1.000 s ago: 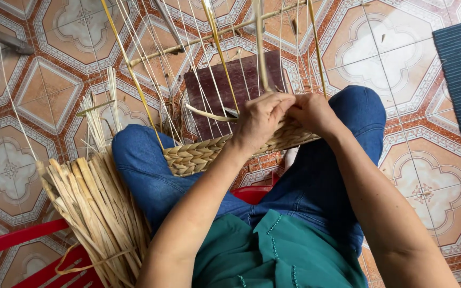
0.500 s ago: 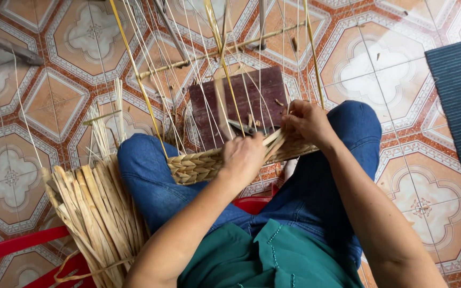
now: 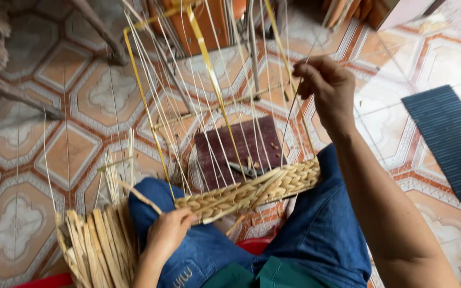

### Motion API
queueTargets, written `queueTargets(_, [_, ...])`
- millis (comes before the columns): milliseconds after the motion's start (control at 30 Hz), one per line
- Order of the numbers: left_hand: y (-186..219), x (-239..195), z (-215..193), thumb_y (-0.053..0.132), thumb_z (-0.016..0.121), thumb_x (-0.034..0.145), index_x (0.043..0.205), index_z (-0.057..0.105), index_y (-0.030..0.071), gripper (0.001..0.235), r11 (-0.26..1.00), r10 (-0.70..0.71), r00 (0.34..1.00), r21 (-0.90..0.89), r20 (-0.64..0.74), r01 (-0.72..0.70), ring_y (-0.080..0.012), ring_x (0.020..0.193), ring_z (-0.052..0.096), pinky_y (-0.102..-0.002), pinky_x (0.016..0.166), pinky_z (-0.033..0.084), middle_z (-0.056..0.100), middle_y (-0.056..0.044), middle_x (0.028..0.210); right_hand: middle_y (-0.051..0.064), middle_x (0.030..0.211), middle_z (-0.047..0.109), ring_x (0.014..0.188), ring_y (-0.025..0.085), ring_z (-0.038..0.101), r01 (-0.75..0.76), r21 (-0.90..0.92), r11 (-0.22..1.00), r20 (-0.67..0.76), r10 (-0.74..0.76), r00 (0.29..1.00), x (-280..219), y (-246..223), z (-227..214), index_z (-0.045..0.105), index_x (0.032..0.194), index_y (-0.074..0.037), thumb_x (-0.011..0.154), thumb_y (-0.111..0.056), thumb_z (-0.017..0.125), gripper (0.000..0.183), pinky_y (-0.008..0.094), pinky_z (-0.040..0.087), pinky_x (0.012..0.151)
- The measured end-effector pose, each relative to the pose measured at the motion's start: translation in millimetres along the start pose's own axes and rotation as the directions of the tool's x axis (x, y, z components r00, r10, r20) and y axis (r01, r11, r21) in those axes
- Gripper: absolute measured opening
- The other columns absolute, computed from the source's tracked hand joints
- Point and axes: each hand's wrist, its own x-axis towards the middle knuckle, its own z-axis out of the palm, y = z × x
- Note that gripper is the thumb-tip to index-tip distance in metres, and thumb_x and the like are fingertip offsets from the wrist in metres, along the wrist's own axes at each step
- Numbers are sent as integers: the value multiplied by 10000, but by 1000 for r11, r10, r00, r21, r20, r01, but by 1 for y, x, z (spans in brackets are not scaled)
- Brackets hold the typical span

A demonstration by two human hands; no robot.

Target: The person weaves a basket using dried palm leaves on a small wooden frame held between their legs. They repeatedly thread a flexible palm strip through vertical strings on the frame, pulling it tight to form a braided pattern. A pair of scissors rests on the floor nearby.

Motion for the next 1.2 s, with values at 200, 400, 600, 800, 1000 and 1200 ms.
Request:
queueTargets(200, [-25, -7, 0, 452, 661, 879, 977, 760, 248, 247, 996, -81, 997, -30, -5, 81, -320, 855, 744, -462, 744, 587, 781, -69, 833, 47, 938, 709, 670, 55, 590, 434, 87, 897, -45, -432, 901, 26, -89, 3, 669, 1254, -33, 1124, -100, 667, 147, 216, 474, 585])
queueTargets(400, [-70, 9, 21, 539, 698, 860, 986, 738, 286, 286, 974, -223, 975, 33, 11, 223, -314, 903, 748, -479, 814, 589, 782, -51, 870, 48, 888, 695, 705, 77, 646, 602, 30, 798, -19, -601, 799, 25, -117, 9, 652, 1200, -50, 1184, -79, 662, 35, 197, 484, 539])
queueTargets(600, [-128, 26, 39, 538, 691, 883, 1015, 737, 332, 249, 959, -248, 966, 157, 68, 235, -300, 897, 762, -471, 868, 589, 780, -60, 854, 30, 909, 711, 788, 72, 690, 513, 40, 857, -53, -511, 858, 23, -109, 8, 665, 1168, -71, 1127, -91, 657, 46, 214, 515, 585])
queueTargets(800, [-107, 9, 12, 492, 691, 871, 1009, 764, 324, 229, 954, -298, 943, 17, 148, 299, -248, 844, 848, -406, 845, 647, 839, -66, 789, 39, 972, 713, 831, 85, 713, 492, 66, 868, -43, -490, 871, 20, -109, 8, 673, 1132, -54, 1099, -104, 674, 60, 217, 537, 599])
queueTargets(1000, [-45, -23, -45, 384, 743, 838, 1123, 749, 230, 323, 1000, -25, 984, -3, -175, 25, -304, 903, 742, -427, 815, 592, 758, -94, 1042, 22, 971, 720, 742, 47, 604, 300, -104, 948, 187, -278, 942, 5, -64, 6, 719, 1074, -50, 1099, -195, 654, 161, 208, 510, 633])
queueTargets(1200, [71, -37, -122, 209, 699, 896, 1176, 731, 156, 286, 853, 331, 747, -156, -576, -498, -175, 816, 767, -263, 668, 641, 770, -57, 1156, 52, 1119, 698, 929, 71, 671, 479, -146, 866, 239, -439, 866, -30, -56, 35, 714, 1099, -56, 1079, -164, 665, 120, 235, 572, 778])
